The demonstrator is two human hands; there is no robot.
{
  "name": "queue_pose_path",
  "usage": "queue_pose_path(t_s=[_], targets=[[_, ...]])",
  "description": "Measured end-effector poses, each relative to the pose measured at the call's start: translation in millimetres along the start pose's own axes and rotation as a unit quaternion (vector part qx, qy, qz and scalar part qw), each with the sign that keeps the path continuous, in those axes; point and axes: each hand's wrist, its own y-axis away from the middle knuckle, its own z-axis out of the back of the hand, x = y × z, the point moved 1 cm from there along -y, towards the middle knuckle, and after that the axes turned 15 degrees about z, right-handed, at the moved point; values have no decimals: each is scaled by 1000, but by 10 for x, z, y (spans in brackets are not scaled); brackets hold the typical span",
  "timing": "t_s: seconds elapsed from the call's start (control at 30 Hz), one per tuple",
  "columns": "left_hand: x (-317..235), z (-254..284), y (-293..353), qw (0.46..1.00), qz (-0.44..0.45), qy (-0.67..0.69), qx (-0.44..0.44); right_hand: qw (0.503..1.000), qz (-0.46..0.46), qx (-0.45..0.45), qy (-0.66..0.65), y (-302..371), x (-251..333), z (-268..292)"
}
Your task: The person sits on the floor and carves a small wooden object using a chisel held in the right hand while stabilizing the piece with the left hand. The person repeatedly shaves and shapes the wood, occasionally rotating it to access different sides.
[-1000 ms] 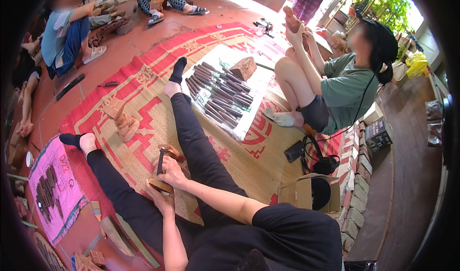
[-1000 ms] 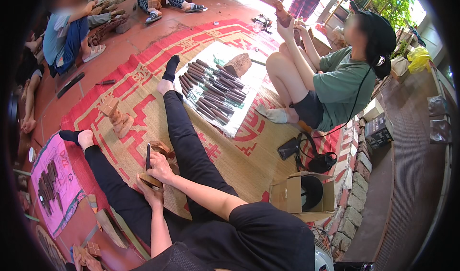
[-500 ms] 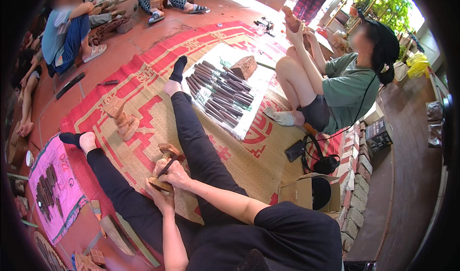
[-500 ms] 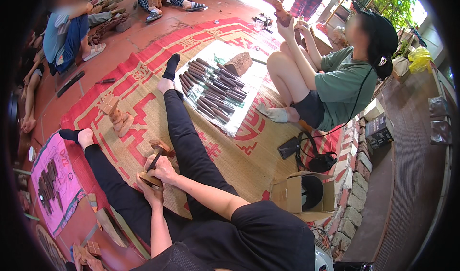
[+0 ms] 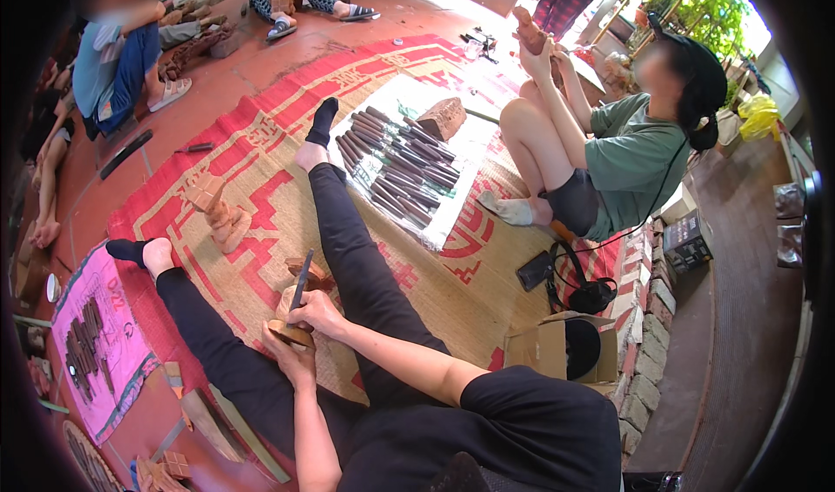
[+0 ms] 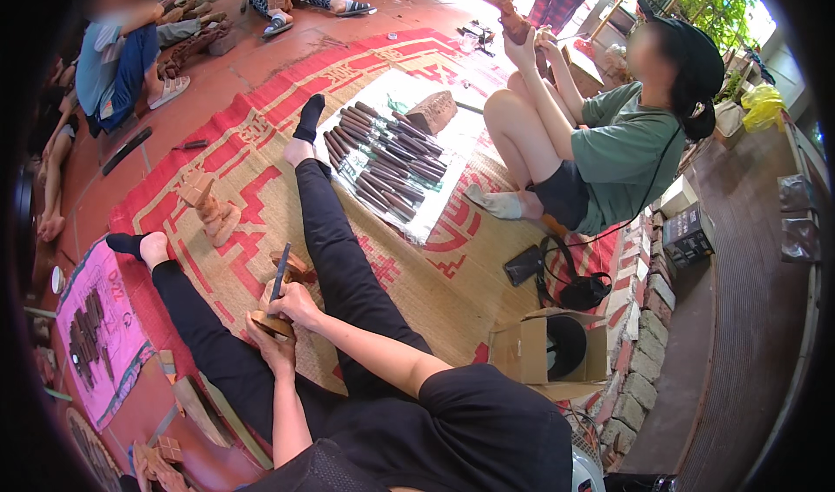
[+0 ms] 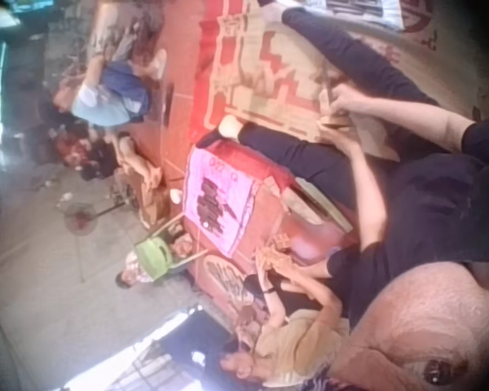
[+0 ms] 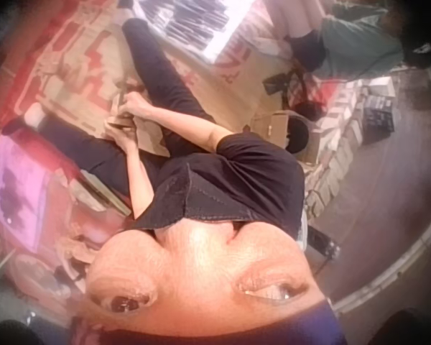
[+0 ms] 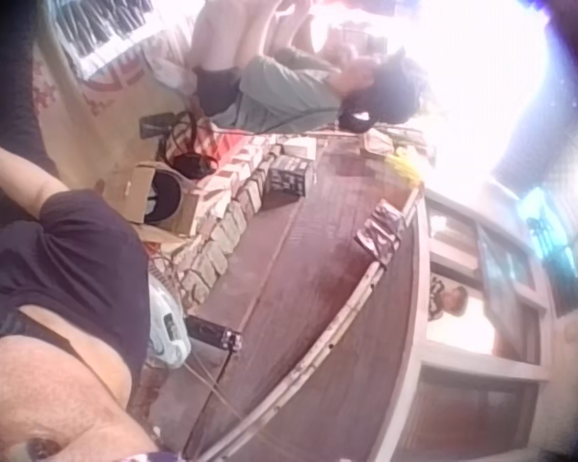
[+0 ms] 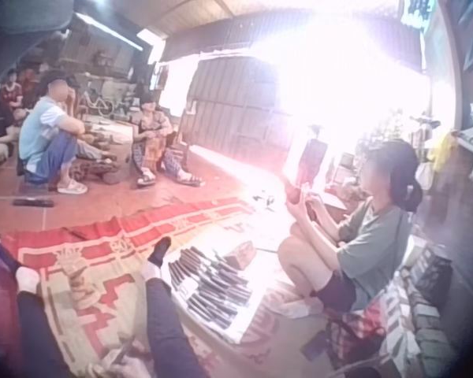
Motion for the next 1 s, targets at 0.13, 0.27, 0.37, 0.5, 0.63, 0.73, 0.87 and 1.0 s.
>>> queue_pose_path(t_s=[0.13, 0.27, 0.37, 0.5, 0.63, 0.73, 0.87, 1.0], targets=[[30, -28, 1, 999, -24, -18, -15, 996, 15, 0, 89, -15, -41, 6], [79, 4, -15, 999, -19, -29, -3, 992, 8, -79, 102, 35, 52, -9], [59, -13, -10, 1000, -10, -8, 3, 997, -25, -74, 23, 34, -58, -19], [132, -43, -22, 1000, -4, -10, -2, 998, -21, -52, -7, 30, -9, -64], [46, -44, 3, 999, -18, -32, -9, 994, -34, -75, 78, -34, -100, 69], [66, -2, -14, 1000, -16, -11, 4, 998, -40, -45, -22, -41, -107, 11], [112, -41, -28, 1000, 1, -7, 1, 999, -20, 5, 25, -17, 37, -88], [96, -26, -24, 999, -32, -29, -12, 997, -38, -36, 58, -80, 65, 64]])
